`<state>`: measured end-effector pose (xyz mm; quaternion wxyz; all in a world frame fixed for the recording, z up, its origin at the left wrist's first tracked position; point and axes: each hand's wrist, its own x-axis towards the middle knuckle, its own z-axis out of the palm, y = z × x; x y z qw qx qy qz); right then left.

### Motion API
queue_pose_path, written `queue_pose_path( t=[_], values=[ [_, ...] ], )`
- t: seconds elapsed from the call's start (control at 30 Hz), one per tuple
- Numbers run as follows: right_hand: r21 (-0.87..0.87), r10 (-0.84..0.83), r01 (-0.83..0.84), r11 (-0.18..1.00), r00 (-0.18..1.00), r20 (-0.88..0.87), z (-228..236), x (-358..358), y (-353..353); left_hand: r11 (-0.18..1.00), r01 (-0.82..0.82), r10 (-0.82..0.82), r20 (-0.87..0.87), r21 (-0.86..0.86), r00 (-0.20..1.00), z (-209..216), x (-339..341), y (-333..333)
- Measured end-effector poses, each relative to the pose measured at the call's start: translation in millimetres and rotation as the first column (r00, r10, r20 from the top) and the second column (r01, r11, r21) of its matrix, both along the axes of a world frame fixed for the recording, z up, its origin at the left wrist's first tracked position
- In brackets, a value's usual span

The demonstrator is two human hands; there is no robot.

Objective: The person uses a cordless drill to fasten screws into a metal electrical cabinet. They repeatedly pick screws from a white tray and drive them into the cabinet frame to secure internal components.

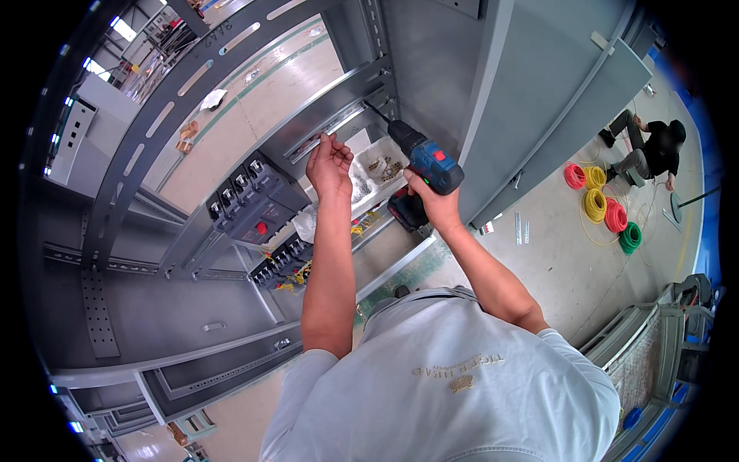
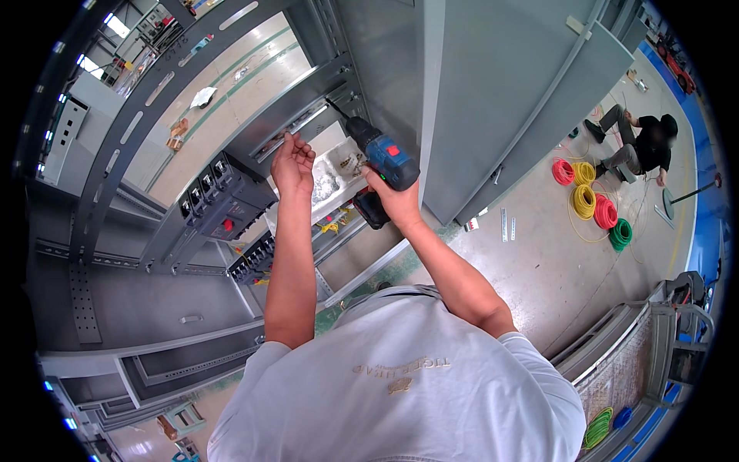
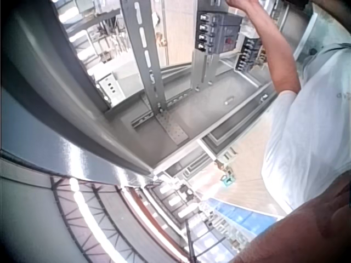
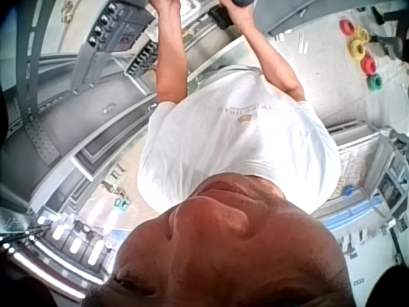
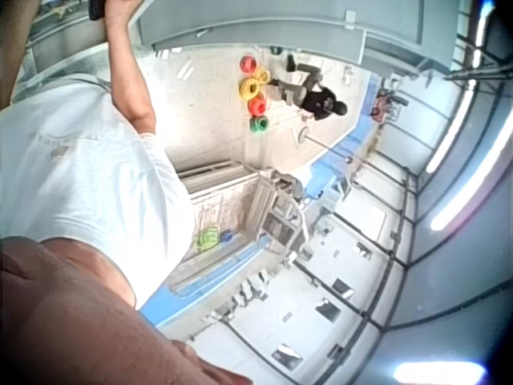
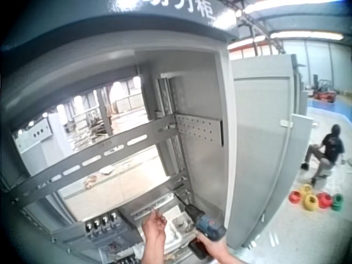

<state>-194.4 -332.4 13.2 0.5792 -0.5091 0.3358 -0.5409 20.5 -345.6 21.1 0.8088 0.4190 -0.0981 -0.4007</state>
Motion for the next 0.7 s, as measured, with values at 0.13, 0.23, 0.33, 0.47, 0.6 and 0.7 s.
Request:
queue_pose_path(
  t=[0.13,0.23,0.33,0.47,0.6,0.7],
  values=[
    [0.004,-0.002,0.002,1.0,0.999,-0.038,4.6,-1.6,0.7,1.0,0.003,-0.003,-0.004,-0.006,1.0,-0.7,0.4,0.0],
    [0.006,-0.016,0.016,1.0,1.0,-0.006,2.2,-2.5,1.7,1.0,0.012,-0.012,-0.005,-0.005,1.0,1.0,-0.8,1.0],
    [0.022,-0.006,0.006,1.0,1.0,0.002,0.2,-2.2,2.3,1.0,0.01,-0.01,-0.001,0.003,1.0,1.3,-1.2,1.0],
    [0.027,-0.004,0.004,1.0,1.0,-0.007,-0.1,-3.4,2.5,1.0,0.013,-0.013,0.003,0.009,1.0,-0.9,0.8,0.6],
    [0.025,0.003,-0.003,1.0,1.0,0.001,-4.1,-3.5,1.9,1.0,0.003,-0.003,0.007,0.012,1.0,-1.2,0.8,-0.1],
    [0.023,-0.001,0.001,1.0,1.0,0.005,-5.1,-3.1,0.9,1.0,0.005,-0.005,0.007,0.014,1.0,-1.6,1.8,0.1]
  ],
)
